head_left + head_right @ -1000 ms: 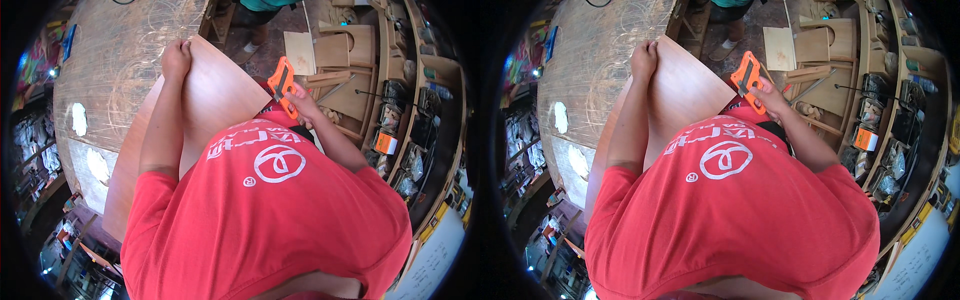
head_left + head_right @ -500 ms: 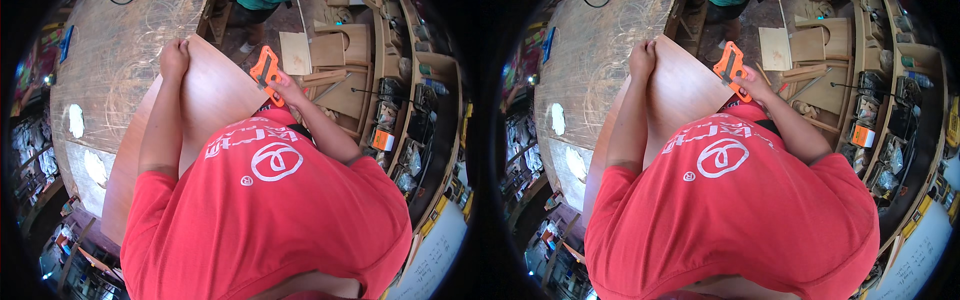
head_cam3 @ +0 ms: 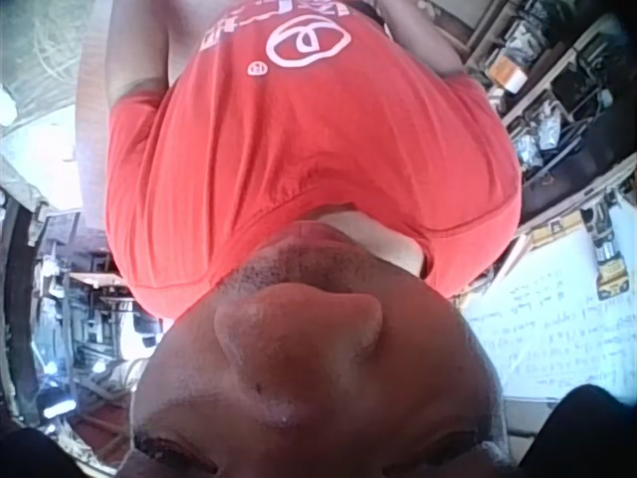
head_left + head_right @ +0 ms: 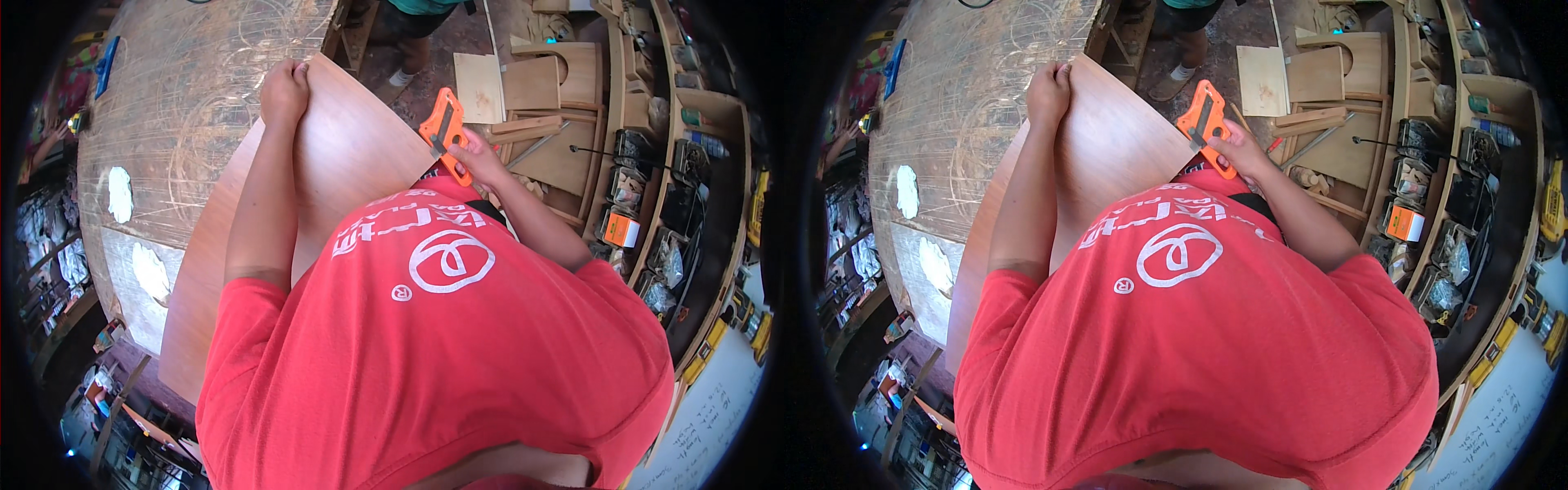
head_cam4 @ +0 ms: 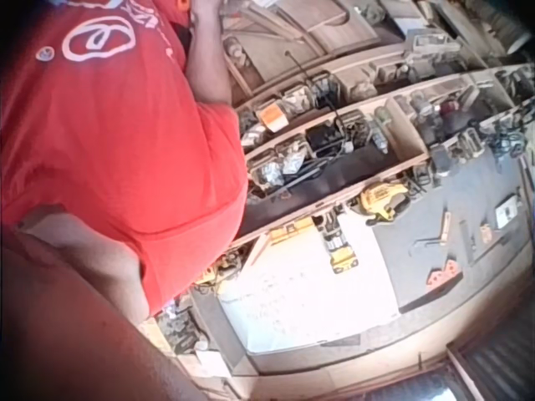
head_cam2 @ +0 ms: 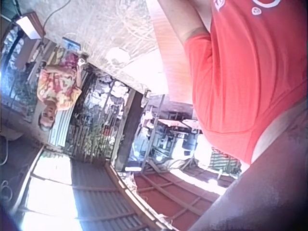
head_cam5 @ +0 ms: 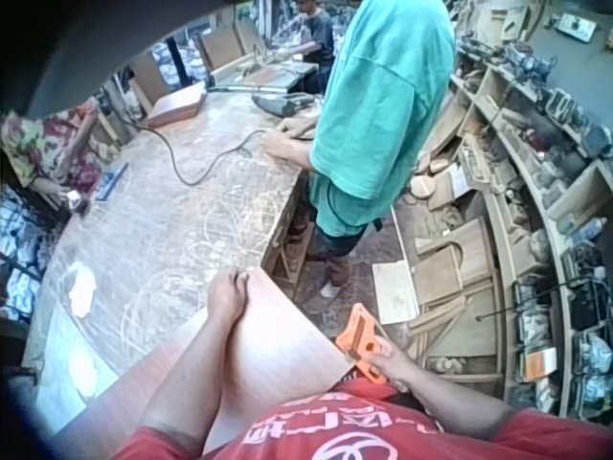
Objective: The person trims the edges of a wooden panel using an edge trimmer, rotating and flipping the panel by hand to trim along its different sides.
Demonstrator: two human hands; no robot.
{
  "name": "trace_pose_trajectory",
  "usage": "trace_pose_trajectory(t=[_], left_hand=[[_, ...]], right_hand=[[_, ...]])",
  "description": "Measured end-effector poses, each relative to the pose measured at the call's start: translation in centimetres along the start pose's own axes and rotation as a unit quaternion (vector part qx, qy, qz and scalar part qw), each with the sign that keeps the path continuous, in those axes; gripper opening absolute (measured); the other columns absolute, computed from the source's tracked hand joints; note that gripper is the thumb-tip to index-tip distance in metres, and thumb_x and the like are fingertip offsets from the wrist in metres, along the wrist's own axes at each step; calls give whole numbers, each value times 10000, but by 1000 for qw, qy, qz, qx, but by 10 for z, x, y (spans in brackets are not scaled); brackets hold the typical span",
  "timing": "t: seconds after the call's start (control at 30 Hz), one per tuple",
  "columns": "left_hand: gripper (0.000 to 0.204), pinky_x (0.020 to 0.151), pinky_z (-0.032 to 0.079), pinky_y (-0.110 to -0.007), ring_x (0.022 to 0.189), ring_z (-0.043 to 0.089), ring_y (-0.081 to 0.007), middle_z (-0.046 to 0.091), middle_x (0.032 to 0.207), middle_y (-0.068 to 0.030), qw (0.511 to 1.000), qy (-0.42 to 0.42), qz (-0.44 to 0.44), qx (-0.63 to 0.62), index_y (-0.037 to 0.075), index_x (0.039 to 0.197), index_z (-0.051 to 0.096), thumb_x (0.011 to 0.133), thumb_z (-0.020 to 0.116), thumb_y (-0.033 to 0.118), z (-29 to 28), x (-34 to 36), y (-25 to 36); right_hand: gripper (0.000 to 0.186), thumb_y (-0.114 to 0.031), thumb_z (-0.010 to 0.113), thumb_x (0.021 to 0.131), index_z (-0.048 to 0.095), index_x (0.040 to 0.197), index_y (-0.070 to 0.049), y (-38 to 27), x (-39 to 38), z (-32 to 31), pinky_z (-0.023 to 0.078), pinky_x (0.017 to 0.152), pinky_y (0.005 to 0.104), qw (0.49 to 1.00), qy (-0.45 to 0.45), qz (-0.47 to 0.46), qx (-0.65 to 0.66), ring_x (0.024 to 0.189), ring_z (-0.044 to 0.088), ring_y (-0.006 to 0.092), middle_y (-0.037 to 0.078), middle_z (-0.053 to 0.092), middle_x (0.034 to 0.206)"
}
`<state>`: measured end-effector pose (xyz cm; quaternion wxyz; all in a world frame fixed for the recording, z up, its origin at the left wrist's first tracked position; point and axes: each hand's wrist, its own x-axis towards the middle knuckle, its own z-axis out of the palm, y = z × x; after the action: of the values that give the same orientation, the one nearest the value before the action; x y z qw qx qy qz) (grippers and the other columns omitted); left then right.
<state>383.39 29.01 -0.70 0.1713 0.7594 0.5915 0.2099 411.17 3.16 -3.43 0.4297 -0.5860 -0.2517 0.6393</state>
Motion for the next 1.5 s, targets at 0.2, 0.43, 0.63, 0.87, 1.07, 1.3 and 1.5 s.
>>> trace_pose_trajectory(t=[0.2, 0.43, 0.63, 0.87, 1.07, 1.3, 1.5], left_hand=[[228, 800, 482, -462, 929, 610, -366, 660, 966, -165, 1000, 3, 2, -3, 64, 938, 661, 922, 568, 272, 1, 1, -3], [234, 799, 481, -460, 920, 610, -362, 656, 968, -159, 1000, 3, 9, -9, 64, 935, 657, 926, 559, 276, 1, -2, -1], [231, 808, 480, -458, 935, 607, -355, 653, 983, -151, 1000, 2, 6, -8, 74, 934, 657, 923, 562, 283, 1, -2, -5], [198, 789, 486, -456, 915, 614, -360, 656, 969, -153, 1000, 8, 10, -21, 84, 931, 660, 914, 578, 264, -1, -6, -1], [193, 786, 487, -457, 914, 614, -364, 656, 965, -157, 1000, 6, 10, -14, 78, 927, 662, 909, 582, 253, -3, -5, 2], [198, 785, 482, -464, 913, 609, -366, 652, 956, -165, 1000, 10, 12, -15, 71, 919, 658, 915, 574, 251, -1, -4, -6], [210, 788, 479, -467, 911, 607, -368, 652, 960, -163, 1000, 2, 12, -2, 69, 924, 652, 919, 569, 261, -3, -4, -1]], right_hand=[[483, -146, 617, 939, 412, 1366, -54, 1, -17, -2, 415, 473, 161, 1000, 16, 20, 8, 531, 490, 16, -16, 601, 862], [552, -153, 652, 920, 384, 1390, -41, -8, 18, 6, 399, 472, 169, 1000, -22, -6, 12, 550, 488, 26, -13, 585, 825], [507, -143, 635, 927, 401, 1366, -43, -11, 12, 14, 397, 463, 169, 1000, 4, -1, 23, 528, 480, 27, -17, 588, 829], [505, -142, 632, 929, 402, 1369, -55, -8, 7, 12, 394, 462, 169, 999, -15, 0, 33, 531, 479, 28, -16, 591, 831], [509, -149, 640, 925, 407, 1366, -49, -3, 4, 6, 393, 465, 172, 1000, 3, 3, 8, 535, 476, 32, -10, 601, 841], [524, -159, 656, 916, 411, 1363, -36, -8, -13, 7, 391, 465, 176, 1000, 1, 15, 7, 539, 474, 29, -14, 586, 816], [561, -163, 664, 909, 394, 1380, -24, -12, 31, 16, 392, 472, 175, 1000, -6, -13, -17, 553, 482, 32, -10, 573, 782]])
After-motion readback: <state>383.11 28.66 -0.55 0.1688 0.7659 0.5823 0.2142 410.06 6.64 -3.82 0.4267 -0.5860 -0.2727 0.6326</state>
